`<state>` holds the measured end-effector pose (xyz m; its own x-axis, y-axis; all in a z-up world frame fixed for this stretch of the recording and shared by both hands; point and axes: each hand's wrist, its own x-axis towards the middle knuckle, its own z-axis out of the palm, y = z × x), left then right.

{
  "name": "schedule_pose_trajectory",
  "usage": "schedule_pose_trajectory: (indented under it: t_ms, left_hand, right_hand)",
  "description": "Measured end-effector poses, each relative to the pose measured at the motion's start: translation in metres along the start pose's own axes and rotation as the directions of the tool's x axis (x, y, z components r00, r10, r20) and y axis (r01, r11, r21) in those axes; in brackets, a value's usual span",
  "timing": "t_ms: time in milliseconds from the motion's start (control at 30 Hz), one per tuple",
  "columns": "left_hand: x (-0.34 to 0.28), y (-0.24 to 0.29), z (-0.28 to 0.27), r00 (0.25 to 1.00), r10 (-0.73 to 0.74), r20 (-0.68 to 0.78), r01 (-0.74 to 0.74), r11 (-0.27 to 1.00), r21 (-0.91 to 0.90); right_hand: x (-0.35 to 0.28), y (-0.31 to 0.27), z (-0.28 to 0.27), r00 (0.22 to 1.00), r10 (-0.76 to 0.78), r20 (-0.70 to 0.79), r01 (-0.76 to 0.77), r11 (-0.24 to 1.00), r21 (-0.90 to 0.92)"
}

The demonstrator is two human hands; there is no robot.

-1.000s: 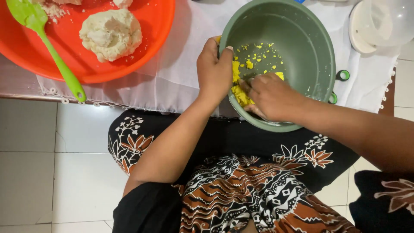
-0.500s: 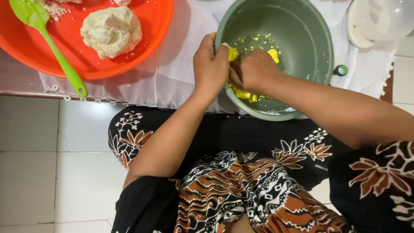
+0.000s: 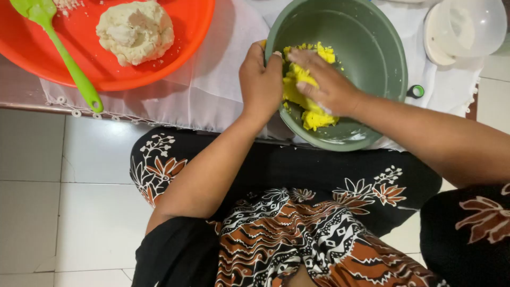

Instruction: Kneading and mixing yellow dough in a bowl by hand

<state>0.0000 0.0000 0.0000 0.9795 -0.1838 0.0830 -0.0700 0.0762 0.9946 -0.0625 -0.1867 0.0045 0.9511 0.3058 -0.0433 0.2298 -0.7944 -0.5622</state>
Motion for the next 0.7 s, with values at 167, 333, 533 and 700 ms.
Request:
schedule_pose_trajectory:
  t_ms: [167, 333, 533, 700]
  left_hand:
    - [-0.004, 0.026, -0.003, 0.989, -0.128, 0.067, 0.122, 0.989, 0.088]
    - [-0.006, 0.05, -0.008, 0.961, -0.267, 0.073, 0.259, 0.96, 0.105]
    - [-0.009, 0.036, -0.008, 0.967, -0.234, 0.104, 0.221, 0.967, 0.124]
    - [0.006, 0.011, -0.009, 0.996, -0.031, 0.081, 0.022, 0.993, 0.118]
  right_hand:
    - [0.02, -0.049, 0.029, 0.995, 0.056, -0.087, -0.071, 0.981, -0.182]
    - [0.047, -0.031, 0.04, 0.983, 0.065, -0.169, -0.114, 0.947, -0.301]
    - [0.051, -0.014, 0.045, 0.941, 0.049, -0.336, -0.119, 0.974, -0.191]
    - [0.064, 0.031, 0.055, 0.849, 0.241, -0.47, -0.166, 0.966, 0.197]
